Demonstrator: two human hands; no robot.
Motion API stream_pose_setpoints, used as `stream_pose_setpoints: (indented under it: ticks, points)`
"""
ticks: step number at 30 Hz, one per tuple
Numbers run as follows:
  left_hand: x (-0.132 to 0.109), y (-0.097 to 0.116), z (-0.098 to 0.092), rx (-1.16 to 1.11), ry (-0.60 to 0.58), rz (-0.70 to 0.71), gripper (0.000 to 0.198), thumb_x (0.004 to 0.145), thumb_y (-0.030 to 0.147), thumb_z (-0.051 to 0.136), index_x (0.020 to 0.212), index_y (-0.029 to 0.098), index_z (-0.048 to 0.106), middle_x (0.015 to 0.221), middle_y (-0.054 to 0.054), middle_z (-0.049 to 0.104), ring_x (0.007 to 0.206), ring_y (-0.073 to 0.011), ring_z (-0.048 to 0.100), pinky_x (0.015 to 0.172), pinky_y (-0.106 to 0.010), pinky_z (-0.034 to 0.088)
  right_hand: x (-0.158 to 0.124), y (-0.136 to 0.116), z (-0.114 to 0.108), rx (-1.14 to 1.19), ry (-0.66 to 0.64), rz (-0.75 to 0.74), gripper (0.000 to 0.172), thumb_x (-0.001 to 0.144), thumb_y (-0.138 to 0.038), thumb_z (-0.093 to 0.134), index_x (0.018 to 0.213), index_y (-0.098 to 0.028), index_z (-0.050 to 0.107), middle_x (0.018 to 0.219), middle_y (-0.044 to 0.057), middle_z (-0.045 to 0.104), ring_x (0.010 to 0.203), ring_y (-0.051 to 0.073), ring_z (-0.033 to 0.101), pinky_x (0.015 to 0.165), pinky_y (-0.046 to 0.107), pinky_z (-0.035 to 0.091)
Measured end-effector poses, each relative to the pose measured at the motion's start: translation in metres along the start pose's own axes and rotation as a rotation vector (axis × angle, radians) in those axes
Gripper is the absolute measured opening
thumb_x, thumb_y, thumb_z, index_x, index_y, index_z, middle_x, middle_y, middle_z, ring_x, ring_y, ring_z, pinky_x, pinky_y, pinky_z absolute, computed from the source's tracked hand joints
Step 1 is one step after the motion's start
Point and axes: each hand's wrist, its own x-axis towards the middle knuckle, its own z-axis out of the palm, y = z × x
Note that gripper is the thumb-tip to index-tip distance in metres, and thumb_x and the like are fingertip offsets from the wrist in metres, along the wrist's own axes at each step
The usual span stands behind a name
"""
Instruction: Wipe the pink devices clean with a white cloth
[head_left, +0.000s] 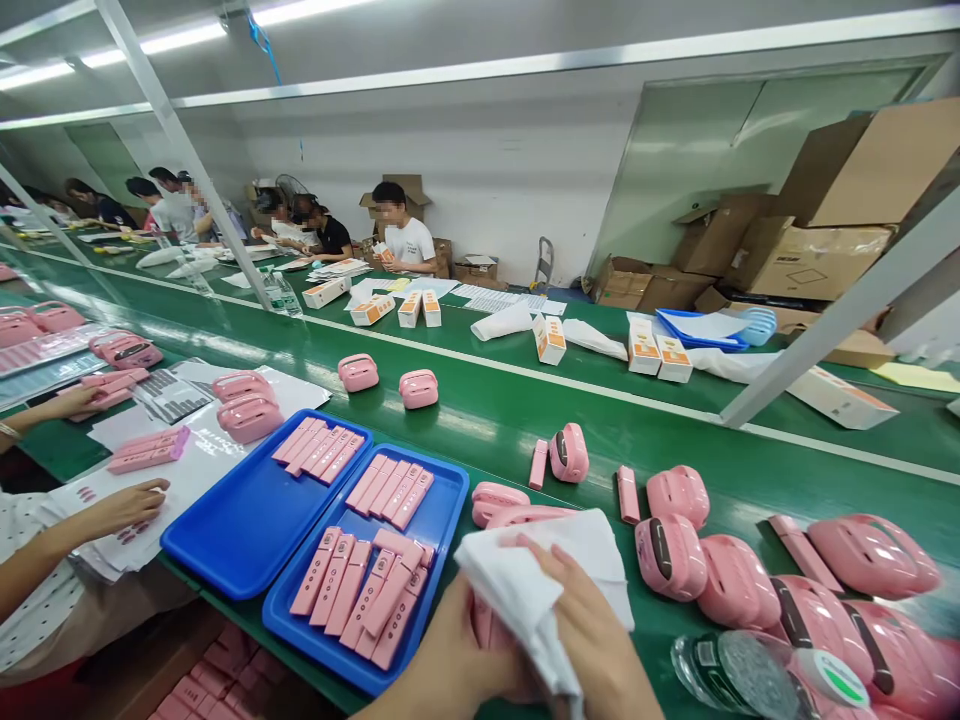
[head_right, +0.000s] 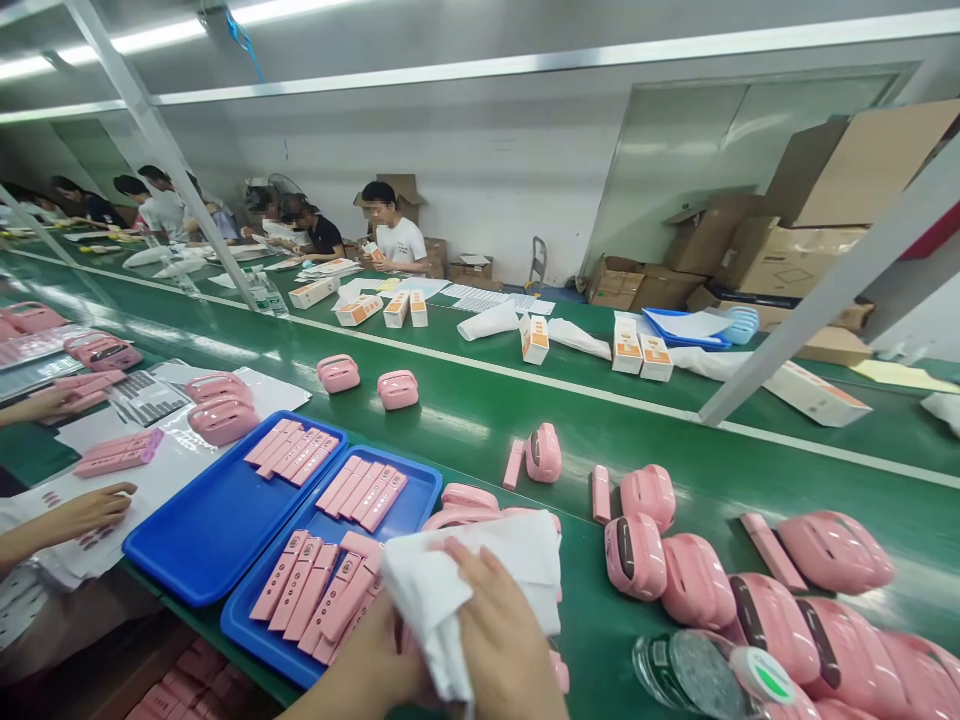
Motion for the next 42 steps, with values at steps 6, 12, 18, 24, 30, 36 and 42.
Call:
stream_pose_setpoints:
  ticks: [6,12,18,24,30,36,42]
  points:
    - [-0.005,0.006,0.000,0.289,-0.009,0.097,0.068,0.054,0.038,0.078,0.117,0.027,0.053,0.120,-0.010,0.062,0.114,-0.0371,0.053,0.095,-0.050,0.045,-0.012,0.012,-0.005,0.058,0.041,-0.022,0.037,0.091,-0.022,0.044,0.127,-0.019,0.049,0.121,0.009,0.059,0.120,0.025,0.046,0.102,0.039,0.040]
    - [0.002,0.007,-0.007,0.507,-0.111,0.314,0.074,0.052,0.026,0.076,0.119,0.025,0.046,0.118,-0.006,0.061,0.110,-0.0317,0.056,0.095,-0.043,0.046,-0.036,0.008,0.007,0.163,0.320,0.573,0.036,0.093,-0.039,0.038,0.113,-0.019,0.061,0.081,0.006,0.072,0.071,0.026,0.069,0.058,0.035,0.057]
    - [0.008,0.000,-0.025,1.258,-0.104,0.745,0.094,0.047,0.011,0.066,0.132,0.032,0.031,0.130,-0.001,0.051,0.116,-0.0258,0.051,0.100,-0.038,0.043,-0.021,-0.002,-0.001,0.112,0.356,0.689,0.034,0.095,-0.035,0.033,0.104,-0.016,0.060,0.082,0.009,0.067,0.070,0.024,0.064,0.062,0.035,0.051]
    - [0.012,0.002,-0.023,1.436,-0.196,0.958,0.086,0.052,0.011,0.056,0.135,0.019,0.032,0.134,-0.006,0.050,0.124,-0.0225,0.045,0.106,-0.036,0.039,0.023,-0.010,-0.016,0.013,0.295,0.066,0.010,0.081,-0.012,0.048,0.075,-0.016,0.055,0.062,0.004,0.054,0.059,0.017,0.048,0.054,0.030,0.035]
    - [0.016,0.006,-0.042,1.668,-0.305,1.294,0.071,0.059,0.013,0.054,0.129,0.006,0.040,0.130,-0.016,0.052,0.130,-0.0289,0.035,0.102,-0.042,0.042,0.008,0.031,-0.033,0.186,0.180,0.536,0.035,0.094,-0.027,0.038,0.062,-0.019,0.049,0.047,-0.003,0.054,0.038,0.010,0.049,0.035,0.018,0.035]
    - [0.013,0.011,-0.038,1.663,-0.333,1.633,0.027,0.081,0.018,0.054,0.107,0.015,0.059,0.111,-0.012,0.059,0.122,-0.0254,0.043,0.098,-0.038,0.045,0.008,0.053,-0.047,0.237,0.152,0.948,0.052,0.088,-0.055,0.038,0.101,-0.012,0.063,0.102,0.016,0.066,0.093,0.028,0.063,0.074,0.035,0.054]
    - [0.019,0.007,-0.040,1.573,-0.337,1.605,0.032,0.082,0.013,0.054,0.113,0.017,0.057,0.119,-0.011,0.047,0.119,-0.0239,0.042,0.097,-0.040,0.045,0.005,0.018,-0.013,0.368,-0.282,0.212,0.045,0.090,-0.038,0.038,0.130,-0.021,0.048,0.130,0.009,0.051,0.124,0.028,0.043,0.105,0.045,0.031]
